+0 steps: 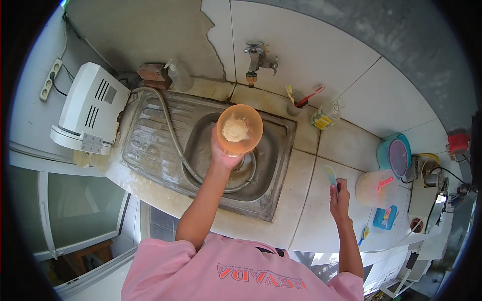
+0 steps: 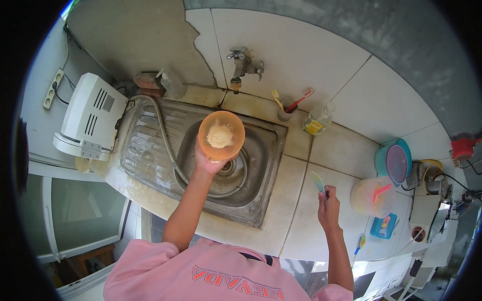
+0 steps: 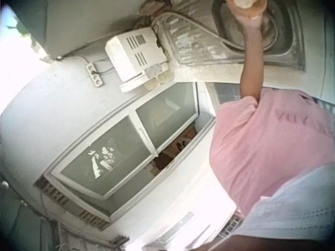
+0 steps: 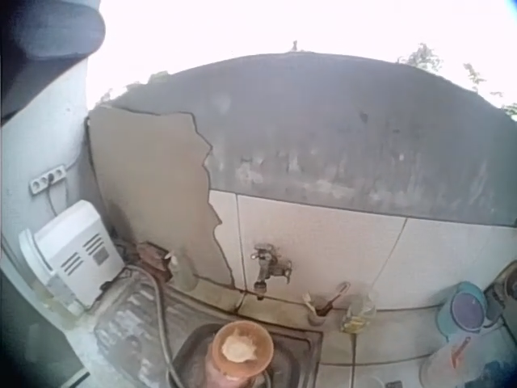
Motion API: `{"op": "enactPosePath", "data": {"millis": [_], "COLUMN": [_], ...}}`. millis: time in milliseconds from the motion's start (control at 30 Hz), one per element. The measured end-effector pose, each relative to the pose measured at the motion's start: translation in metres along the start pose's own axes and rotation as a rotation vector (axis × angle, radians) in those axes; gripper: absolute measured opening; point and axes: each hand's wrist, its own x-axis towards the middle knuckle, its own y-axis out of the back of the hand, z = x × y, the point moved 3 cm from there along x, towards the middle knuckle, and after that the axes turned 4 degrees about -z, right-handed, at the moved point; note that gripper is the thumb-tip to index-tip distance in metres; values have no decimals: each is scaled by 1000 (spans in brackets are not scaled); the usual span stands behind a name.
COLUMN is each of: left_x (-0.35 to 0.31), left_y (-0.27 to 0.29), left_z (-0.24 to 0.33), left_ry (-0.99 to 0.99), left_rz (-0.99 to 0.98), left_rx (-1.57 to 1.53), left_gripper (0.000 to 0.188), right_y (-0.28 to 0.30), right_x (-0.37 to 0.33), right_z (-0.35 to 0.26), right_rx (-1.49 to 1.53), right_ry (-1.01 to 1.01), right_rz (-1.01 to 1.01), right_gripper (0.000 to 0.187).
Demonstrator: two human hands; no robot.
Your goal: Mixing dental plaster in a bowl and preparing a dental model.
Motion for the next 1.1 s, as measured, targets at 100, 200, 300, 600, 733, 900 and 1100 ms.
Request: {"op": "enactPosePath", "data": {"millis": [100, 200, 300, 600, 733, 900, 1100], "left_x": [-4, 0, 7, 4, 15, 35, 84], "left_y": [23, 25, 33, 54, 52, 43, 22], "left_z": [25, 28, 36, 57, 55, 48, 26], "left_ry": [148, 113, 126, 64, 71, 102, 106], "left_rz": [-92, 85, -139, 148, 175, 195, 269], "left_rx": [-111, -96, -107, -174, -125, -130, -98], "left_gripper": [52, 51, 51, 49, 48, 45, 44], "right_y": [-19, -47, -83, -115, -106, -74, -41], "right_x": [116, 220, 287, 322, 317, 288, 250], "right_z": [-141, -221, -279, -308, -310, -311, -306], "right_rx": [16, -127, -456, -607, -629, -486, -235], "right_ry": [243, 392, 241, 209, 201, 382, 264], "right_rz": [112, 166, 42, -85, -135, 96, -101], "right_gripper": [17, 27, 41, 29, 35, 56, 48]}}
